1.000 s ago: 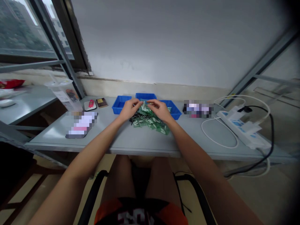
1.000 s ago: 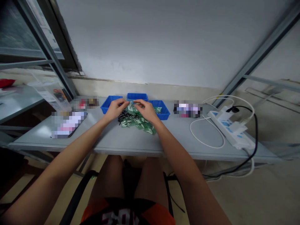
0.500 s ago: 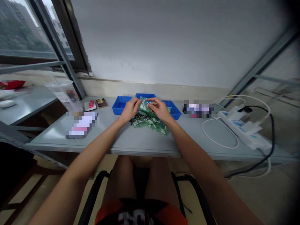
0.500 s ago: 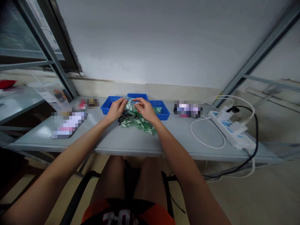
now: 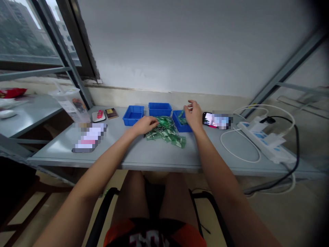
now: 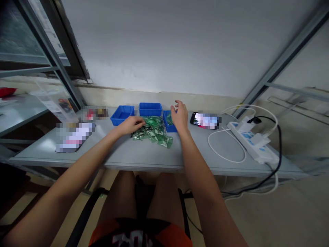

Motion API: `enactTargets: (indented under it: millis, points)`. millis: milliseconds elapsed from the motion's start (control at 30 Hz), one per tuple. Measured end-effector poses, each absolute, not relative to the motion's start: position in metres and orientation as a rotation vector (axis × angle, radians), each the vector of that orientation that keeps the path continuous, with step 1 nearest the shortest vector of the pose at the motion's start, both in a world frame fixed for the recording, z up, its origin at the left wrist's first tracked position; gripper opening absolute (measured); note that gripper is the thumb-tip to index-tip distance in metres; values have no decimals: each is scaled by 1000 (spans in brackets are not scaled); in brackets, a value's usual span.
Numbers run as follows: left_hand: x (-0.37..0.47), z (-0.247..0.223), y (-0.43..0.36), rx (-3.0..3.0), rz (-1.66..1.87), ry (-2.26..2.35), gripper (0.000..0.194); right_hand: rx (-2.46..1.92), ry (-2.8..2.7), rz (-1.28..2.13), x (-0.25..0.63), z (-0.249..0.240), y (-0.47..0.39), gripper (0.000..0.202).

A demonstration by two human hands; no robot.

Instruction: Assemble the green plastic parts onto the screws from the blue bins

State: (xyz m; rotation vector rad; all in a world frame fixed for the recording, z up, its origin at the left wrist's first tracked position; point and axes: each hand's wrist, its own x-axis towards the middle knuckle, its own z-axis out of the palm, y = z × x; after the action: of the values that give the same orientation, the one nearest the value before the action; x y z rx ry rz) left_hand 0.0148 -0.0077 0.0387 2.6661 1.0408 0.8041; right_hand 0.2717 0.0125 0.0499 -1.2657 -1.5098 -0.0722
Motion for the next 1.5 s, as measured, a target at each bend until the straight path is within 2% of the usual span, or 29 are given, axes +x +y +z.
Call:
enactTargets:
  millis: [233,400,533,800,967,1133,1267,1400,1500]
  points:
    - [13,33,-4,2727,642,1104,21,-1162,-1614,71,252,43,13,24]
    - [12,30,-4,2724,631,1140,20,-1145,-2036,111,233,34,5,20]
    - [14,31,-8,2758,596,1274,23,-1150,-2319,78,229,27,0,25]
    - [23,30,-14,2921,542,1423,20,-1084,-2272,110,225,32,-1,17]
    - [17,39,-16,2877,836,1415,20,-1054,-2203,195,220,36,-5,19]
    - [14,46,-14,2561,1217,1375,11,-1053,-2141,331,216,41,-12,27]
    - [18,46,-13,2352,1318,1167,10,-1017,-2060,389,214,44,-16,18]
    - [20,44,-12,2219,1317,1069,12,-993,-1976,492,214,44,-14,25]
    - [19,44,-12,2197,1269,1034,21,-961,-1912,640,213,43,-11,25]
